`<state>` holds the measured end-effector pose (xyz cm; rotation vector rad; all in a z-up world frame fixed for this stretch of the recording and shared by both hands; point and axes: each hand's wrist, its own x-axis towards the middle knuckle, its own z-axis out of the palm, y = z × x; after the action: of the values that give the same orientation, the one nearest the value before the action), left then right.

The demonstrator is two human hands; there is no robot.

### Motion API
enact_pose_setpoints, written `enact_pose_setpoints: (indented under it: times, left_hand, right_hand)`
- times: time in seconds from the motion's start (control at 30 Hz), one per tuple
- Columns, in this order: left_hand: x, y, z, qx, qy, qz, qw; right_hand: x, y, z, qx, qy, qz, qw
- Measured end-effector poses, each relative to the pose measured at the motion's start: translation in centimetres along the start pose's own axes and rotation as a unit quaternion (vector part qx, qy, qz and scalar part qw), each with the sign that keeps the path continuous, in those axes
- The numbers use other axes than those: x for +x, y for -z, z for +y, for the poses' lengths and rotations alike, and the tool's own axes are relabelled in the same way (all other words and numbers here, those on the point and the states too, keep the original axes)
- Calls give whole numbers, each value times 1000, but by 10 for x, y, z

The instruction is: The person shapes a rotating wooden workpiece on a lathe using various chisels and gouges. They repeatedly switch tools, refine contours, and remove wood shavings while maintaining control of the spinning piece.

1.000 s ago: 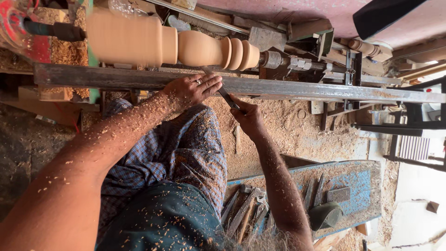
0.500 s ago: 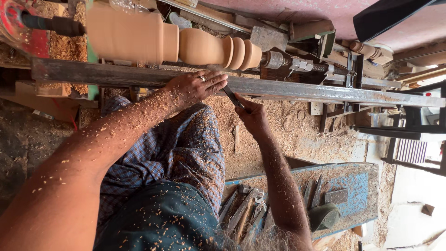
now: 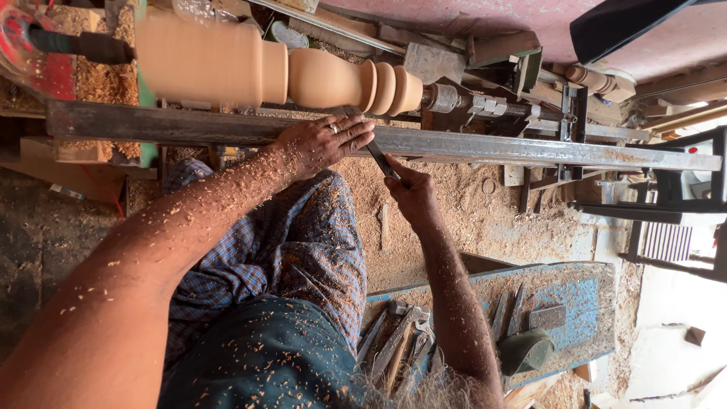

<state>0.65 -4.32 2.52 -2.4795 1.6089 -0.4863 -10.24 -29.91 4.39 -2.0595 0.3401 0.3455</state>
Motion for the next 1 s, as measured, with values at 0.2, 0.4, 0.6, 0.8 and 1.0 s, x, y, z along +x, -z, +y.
enact_pose_setpoints:
  times: [0.2,0.4,0.6,0.8,1.0]
  left_hand:
    - [-6,6,1,-85,3,13,996]
    - [-9,3,2,-86,23,103,991]
    - [-12,10,1,-36,10,83,996]
    - [-14,9,1,-31,9,106,994]
    - [-15,4,2,-3,6,116,993]
  right_hand:
    - [1,0,0,-26,46,-5,999]
    - [3,-4,0,-45,53,4,998]
    - [2,-6,-2,-51,64,-6,997]
    - [2,-9,-2,-19,78,-11,997]
    - [0,-12,-4,-51,32,-9,998]
